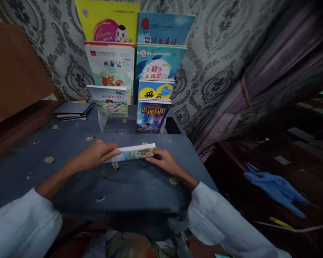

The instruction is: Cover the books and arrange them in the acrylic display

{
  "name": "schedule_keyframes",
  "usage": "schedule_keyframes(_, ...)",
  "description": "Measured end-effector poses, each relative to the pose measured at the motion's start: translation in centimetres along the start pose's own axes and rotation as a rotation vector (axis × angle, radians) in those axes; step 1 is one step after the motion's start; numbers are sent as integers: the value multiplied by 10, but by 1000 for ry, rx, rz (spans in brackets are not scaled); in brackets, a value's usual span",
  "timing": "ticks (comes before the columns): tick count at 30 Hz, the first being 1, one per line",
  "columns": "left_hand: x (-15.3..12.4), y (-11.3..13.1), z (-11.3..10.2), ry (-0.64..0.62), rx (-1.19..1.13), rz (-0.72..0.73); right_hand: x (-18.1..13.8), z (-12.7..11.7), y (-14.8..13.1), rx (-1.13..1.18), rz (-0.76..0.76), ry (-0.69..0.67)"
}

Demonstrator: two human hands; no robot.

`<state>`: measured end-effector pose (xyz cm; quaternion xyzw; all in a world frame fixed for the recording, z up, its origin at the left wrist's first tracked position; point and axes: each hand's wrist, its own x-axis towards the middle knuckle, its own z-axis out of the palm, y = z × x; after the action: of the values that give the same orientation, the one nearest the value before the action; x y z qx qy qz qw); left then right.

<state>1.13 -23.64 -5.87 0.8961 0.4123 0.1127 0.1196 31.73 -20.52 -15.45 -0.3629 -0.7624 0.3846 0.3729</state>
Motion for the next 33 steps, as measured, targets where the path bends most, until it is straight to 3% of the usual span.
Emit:
schedule_keyframes(5,18,-21,-24,112,195,-93,6,16,-18,238,140,-11)
schedule_keyframes(10,47,-41,-16,160,301,-221,-2,37,-27,488,307,89)
schedule_keyframes(12,61,-43,-8,170,263,-193,-11,45,-31,602,382,178)
schedule_keyframes(16,82,-46,11,316,158,-40,-38,64,-48,924,597,348)
schedule_keyframes(18,83,-48,21,328,104,-18,-55,77,-61,1076,692,305)
schedule_keyframes(22,67,-57,51,188,35,-74,-74,96,-78,1183,816,-81)
schedule_keyframes(25,54,-67,76,132,-5,-108,-64,92,-74,997,657,-250)
schedule_keyframes(30,51,-79,104,180,-22,-116,-2,69,-46,155,154,-37)
schedule_keyframes(33,55,-79,110,171,-22,-116,40,69,-24,-208,-9,-9)
